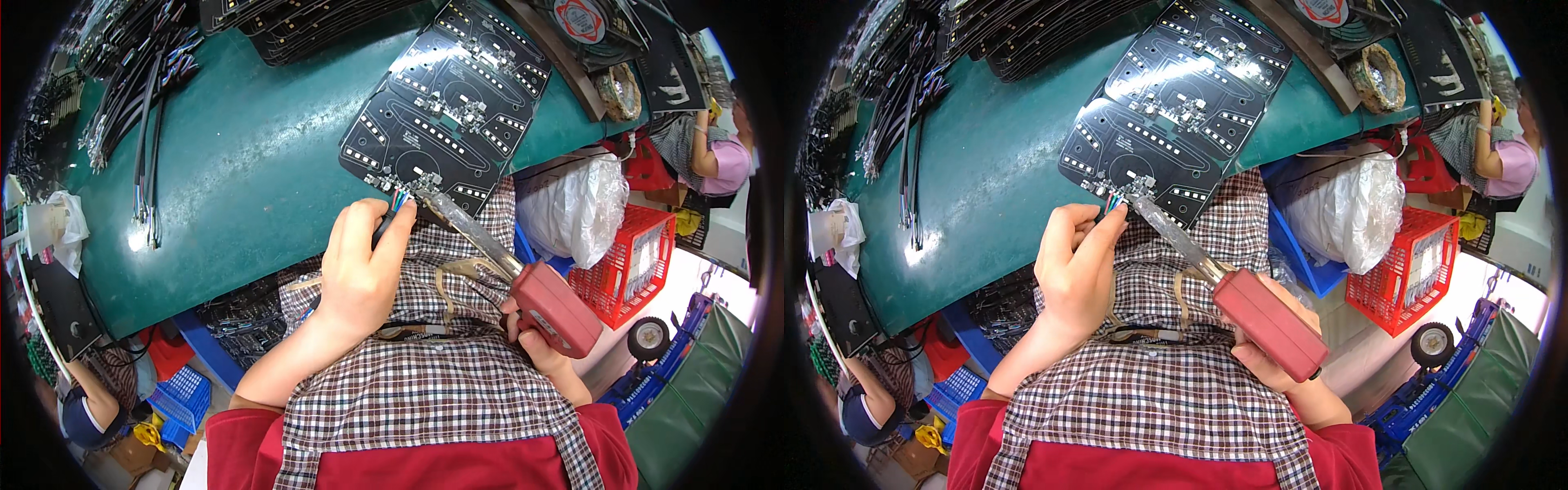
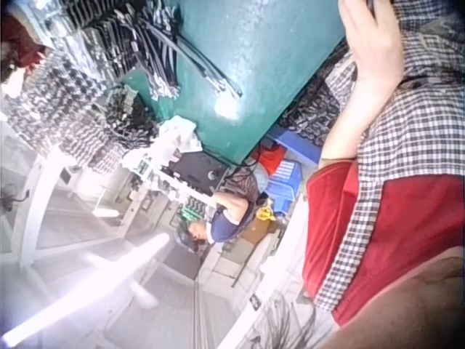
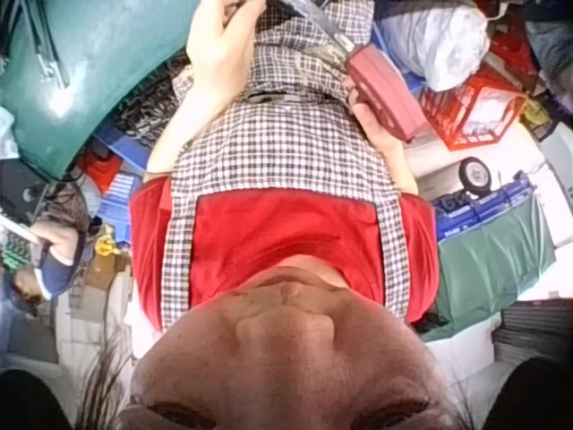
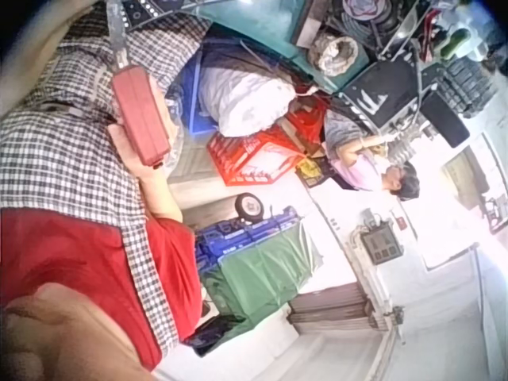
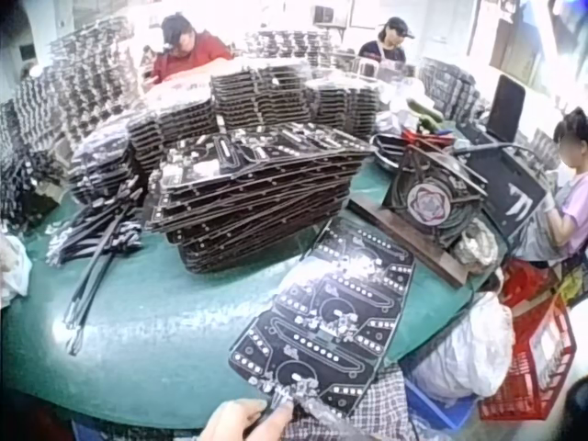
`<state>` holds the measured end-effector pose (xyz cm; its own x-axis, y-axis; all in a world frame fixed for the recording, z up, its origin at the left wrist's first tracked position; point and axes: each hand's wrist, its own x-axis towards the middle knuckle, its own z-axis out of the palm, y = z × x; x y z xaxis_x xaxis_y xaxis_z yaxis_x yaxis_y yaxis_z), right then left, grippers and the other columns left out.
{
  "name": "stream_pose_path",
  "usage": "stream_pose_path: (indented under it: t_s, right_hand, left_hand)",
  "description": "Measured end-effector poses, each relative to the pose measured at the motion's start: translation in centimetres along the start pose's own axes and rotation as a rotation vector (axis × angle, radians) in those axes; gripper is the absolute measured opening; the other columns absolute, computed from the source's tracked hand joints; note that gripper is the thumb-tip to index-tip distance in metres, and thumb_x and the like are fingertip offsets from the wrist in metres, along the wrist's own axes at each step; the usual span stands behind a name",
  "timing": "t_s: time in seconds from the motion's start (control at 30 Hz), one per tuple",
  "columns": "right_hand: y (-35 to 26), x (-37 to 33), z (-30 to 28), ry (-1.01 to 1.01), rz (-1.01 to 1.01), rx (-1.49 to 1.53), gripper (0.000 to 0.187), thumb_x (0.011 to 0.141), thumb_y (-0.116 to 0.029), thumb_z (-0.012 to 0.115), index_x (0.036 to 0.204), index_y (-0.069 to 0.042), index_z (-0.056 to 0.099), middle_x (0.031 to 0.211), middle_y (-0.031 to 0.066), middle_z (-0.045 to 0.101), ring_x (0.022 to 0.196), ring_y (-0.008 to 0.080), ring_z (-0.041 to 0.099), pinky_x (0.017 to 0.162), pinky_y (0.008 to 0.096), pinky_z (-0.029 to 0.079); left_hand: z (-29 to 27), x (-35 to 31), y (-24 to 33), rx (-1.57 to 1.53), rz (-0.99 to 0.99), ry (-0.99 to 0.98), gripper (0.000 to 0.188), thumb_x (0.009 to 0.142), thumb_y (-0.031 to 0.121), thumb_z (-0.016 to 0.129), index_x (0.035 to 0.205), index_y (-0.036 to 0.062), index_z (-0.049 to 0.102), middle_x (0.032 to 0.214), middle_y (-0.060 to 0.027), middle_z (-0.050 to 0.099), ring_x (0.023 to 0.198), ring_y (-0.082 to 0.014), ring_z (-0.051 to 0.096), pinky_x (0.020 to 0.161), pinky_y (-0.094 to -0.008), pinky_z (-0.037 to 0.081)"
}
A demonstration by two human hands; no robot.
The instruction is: The person solders wire harnesses onto circuit boards using a soldering gun, repeatedly taking boards from a stack, attaching and soldering wire leads, and placing the completed boards into a bin below.
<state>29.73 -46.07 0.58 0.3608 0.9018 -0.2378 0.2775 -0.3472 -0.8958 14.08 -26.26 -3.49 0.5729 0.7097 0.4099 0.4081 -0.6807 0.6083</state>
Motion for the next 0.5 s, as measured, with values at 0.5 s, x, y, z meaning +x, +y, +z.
stream_pose_path:
  t_s: [0.5]
  right_hand:
    - [0.55, -0.18, 0.37, 0.056, -0.008, 0.095, 0.062, 0.078, -0.028, 0.07, 0.121, 0.01, 0.049, 0.09, 0.0085, 0.067, 0.081, 0.022, 0.065, 0.088, 0.0341, 0.046]
  left_hand:
    - [0.22, -0.1, -0.15, 0.135, 0.205, -0.032, 0.032, 0.065, -0.001, 0.059, 0.096, -0.0078, 0.06, 0.089, -0.0143, 0.051, 0.073, -0.0243, 0.053, 0.06, -0.0299, 0.048]
